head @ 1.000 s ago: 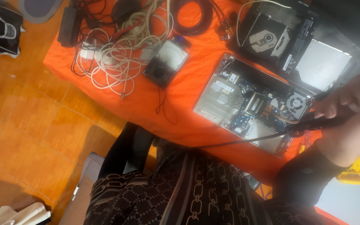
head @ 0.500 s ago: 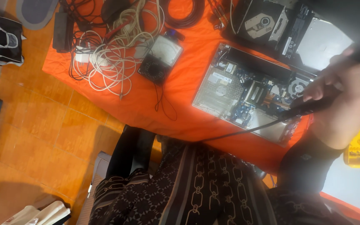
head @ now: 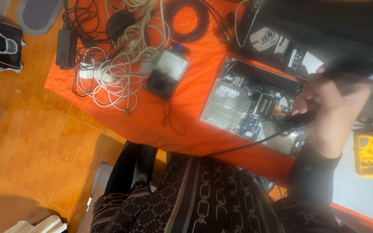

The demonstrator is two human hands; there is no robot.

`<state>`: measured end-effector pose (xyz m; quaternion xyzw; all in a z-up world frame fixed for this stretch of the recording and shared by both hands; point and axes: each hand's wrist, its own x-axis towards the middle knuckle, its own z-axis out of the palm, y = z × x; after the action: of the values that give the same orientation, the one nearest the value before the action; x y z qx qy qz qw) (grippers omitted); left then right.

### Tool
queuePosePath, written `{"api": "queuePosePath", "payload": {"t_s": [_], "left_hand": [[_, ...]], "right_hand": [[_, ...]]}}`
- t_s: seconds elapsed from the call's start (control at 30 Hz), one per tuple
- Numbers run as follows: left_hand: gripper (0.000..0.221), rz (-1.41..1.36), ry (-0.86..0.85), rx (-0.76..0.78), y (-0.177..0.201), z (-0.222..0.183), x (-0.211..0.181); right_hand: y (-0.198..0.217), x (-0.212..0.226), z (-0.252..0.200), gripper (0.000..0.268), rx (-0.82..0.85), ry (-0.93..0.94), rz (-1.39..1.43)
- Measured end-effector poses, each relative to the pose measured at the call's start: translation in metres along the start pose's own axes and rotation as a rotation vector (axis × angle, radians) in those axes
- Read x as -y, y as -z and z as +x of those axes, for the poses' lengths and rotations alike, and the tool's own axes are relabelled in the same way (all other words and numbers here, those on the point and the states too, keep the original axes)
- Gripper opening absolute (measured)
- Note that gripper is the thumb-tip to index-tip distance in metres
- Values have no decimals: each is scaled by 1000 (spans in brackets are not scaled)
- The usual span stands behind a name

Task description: The recorder uses a hair dryer to heat parts of a laptop chassis, then uses a screwdriver to remove internal components like the motherboard and RAM sticks.

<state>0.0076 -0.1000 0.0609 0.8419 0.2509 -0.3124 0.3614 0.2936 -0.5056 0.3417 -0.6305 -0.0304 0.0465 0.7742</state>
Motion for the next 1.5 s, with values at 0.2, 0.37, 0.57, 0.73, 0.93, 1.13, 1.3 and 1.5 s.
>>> {"api": "queuePosePath", "payload": {"t_s": [0.2,0.37,0.57,0.73,0.93,1.13,1.3,1.5], "left_hand": [[44,-15,12,65,-30,16,3],[45,0,38,130,-62,22,75],[46,102,20,205,-40,9,118],[47,253,-36,303,39,-11,91],[48,378,-75,444,128,-83,-28],[47,508,-421,470,139,-126,-109],[59,344,-816,783,135,-134,-240],[27,-122,-1048,303,67,-54,-320]], "right_hand": [[-26,-15,13,14,88,-94,10],[-66,-50,47,11,214,-200,237],[-132,-123,108,18,385,-289,338],[-174,-183,142,17,327,-475,419],[-192,-247,162,19,334,-646,430],[-181,-243,155,33,443,-346,-134],[-155,-208,123,49,486,-85,-768],[-51,-168,71,35,487,253,-475]]}}
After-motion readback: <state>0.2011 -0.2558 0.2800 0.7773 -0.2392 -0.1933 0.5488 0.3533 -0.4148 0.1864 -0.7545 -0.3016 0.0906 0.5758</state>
